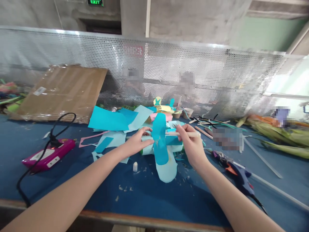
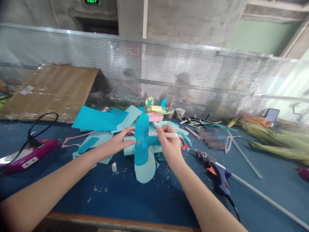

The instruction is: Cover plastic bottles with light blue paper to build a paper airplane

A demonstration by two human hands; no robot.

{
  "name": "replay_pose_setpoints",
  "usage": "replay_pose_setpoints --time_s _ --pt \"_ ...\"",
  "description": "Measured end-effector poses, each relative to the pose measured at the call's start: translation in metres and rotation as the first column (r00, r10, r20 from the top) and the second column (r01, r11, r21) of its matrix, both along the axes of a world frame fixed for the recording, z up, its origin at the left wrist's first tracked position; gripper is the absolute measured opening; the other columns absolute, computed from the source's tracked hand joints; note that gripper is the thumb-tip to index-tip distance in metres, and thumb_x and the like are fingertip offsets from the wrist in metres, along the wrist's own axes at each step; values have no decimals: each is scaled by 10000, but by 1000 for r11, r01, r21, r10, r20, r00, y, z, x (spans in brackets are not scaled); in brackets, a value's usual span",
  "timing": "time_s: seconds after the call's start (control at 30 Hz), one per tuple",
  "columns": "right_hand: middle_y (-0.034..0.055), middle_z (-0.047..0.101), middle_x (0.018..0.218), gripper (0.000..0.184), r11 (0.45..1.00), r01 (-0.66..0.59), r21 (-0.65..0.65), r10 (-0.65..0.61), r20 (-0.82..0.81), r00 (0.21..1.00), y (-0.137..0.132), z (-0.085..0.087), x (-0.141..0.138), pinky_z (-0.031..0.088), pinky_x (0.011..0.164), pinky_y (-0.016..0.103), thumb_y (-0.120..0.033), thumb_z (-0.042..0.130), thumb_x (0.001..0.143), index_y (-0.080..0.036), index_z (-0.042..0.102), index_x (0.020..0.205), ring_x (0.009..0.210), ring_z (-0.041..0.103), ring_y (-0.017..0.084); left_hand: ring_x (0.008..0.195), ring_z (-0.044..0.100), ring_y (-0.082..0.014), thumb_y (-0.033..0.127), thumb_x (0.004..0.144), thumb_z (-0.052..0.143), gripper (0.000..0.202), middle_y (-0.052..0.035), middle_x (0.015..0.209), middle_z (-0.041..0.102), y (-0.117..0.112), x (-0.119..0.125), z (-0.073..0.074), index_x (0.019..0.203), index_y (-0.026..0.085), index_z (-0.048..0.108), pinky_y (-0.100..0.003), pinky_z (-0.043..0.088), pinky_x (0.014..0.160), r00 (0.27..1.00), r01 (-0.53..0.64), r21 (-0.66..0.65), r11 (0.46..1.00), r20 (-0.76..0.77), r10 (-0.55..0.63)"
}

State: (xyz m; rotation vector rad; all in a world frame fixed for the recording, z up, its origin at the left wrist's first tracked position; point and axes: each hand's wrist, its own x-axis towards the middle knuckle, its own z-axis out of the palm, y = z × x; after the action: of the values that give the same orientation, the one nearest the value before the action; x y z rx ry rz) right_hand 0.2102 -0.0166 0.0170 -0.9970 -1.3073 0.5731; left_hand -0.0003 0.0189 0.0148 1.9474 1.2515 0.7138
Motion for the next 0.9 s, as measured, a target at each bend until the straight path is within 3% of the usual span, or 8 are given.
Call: replay_pose_setpoints --time_s 0.37,0.9 --pt "-41 468 538 314 998 38 -58 -27 178 984 2 -4 -2 312 530 279 -394 611 806 -228 433 606 544 394 128 1265 473 -312 472 790 564 552 -135 1314 520 -10 4 10 1273 235 442 -411 440 947 1000 -2 8 1000 -3 2" --pt "-40 490 567 299 994 53 -91 -28 254 967 1 -4 0 334 545 283 -390 606 799 -231 431 616 566 422 132 1248 491 -336 488 798 574 588 -140 1396 469 -11 5 13 1308 234 427 -423 473 912 999 -20 -1 1000 -30 20"
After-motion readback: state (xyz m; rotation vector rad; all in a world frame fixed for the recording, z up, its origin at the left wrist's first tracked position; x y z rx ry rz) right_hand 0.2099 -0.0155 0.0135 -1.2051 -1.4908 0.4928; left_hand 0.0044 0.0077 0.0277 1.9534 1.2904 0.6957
